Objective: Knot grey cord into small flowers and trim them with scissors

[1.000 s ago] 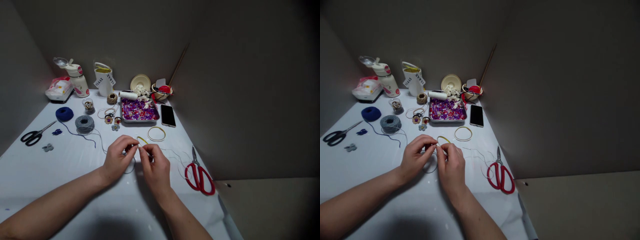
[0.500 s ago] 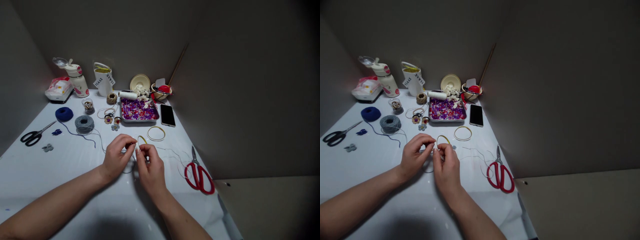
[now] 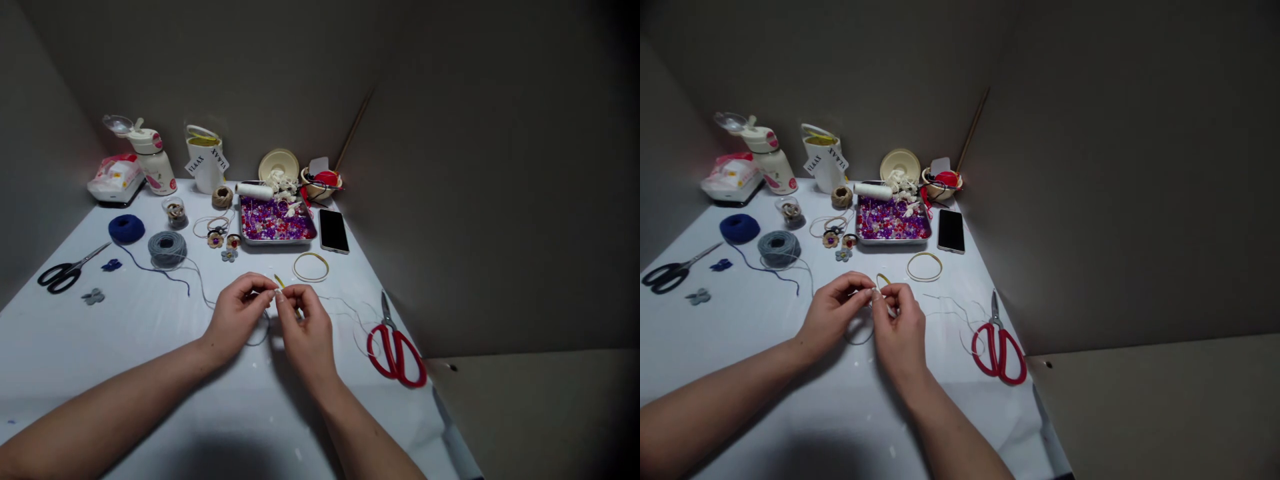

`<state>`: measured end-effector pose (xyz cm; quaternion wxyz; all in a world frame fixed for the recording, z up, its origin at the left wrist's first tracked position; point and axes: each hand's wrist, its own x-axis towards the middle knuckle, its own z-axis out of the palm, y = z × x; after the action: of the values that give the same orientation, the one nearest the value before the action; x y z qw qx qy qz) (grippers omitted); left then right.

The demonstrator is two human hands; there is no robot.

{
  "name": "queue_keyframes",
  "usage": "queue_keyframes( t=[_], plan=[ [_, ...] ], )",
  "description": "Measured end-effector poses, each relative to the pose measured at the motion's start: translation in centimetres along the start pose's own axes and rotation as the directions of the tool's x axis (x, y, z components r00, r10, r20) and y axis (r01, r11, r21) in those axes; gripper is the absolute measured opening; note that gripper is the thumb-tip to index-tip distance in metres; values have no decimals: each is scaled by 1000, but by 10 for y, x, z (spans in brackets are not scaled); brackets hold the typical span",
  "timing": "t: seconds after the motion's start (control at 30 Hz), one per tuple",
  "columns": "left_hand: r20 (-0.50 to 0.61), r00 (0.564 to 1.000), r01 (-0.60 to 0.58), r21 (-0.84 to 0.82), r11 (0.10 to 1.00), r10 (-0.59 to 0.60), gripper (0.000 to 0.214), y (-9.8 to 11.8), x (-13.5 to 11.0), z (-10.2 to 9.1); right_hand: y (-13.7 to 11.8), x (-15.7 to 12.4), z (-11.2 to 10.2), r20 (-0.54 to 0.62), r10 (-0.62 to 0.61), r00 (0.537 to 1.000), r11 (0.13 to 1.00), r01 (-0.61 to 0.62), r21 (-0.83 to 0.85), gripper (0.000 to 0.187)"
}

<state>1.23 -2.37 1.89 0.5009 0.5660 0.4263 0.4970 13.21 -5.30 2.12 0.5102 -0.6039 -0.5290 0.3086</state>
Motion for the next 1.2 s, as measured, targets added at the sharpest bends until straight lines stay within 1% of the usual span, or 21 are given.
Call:
queue_keyframes(
  t=[0.2, 0.37, 0.53, 0.73, 1.0, 1.1, 1.2],
  plan=[
    [35, 993, 112, -69, 991, -110, 8, 4, 0, 1, -2, 1, -1, 9, 2, 1000, 1000, -2, 10, 13],
    [40, 984, 178, -99, 979, -175, 10, 6, 0, 2, 1, 0, -2, -3, -25, 1000, 999, 25, -45, 15],
    [51, 976, 217, -122, 969, -212, 10, 10, 1, 2, 6, 0, -3, -18, -64, 998, 993, 61, -101, 17],
    [77, 969, 245, -136, 960, -237, 12, 9, 3, 1, 8, -1, -3, -38, -105, 994, 985, 99, -144, 16],
    [122, 946, 317, -173, 933, -299, 14, 12, 4, 2, 9, 0, -5, -50, -119, 992, 978, 108, -177, 14],
    [132, 926, 376, -235, 896, -354, 14, 13, 5, 2, 9, -1, -5, -31, -128, 991, 976, 120, -181, 14],
    [133, 912, 410, -279, 868, -388, 17, 11, 6, 1, 8, -1, -6, 34, -132, 991, 978, 136, -160, 14]
  ],
)
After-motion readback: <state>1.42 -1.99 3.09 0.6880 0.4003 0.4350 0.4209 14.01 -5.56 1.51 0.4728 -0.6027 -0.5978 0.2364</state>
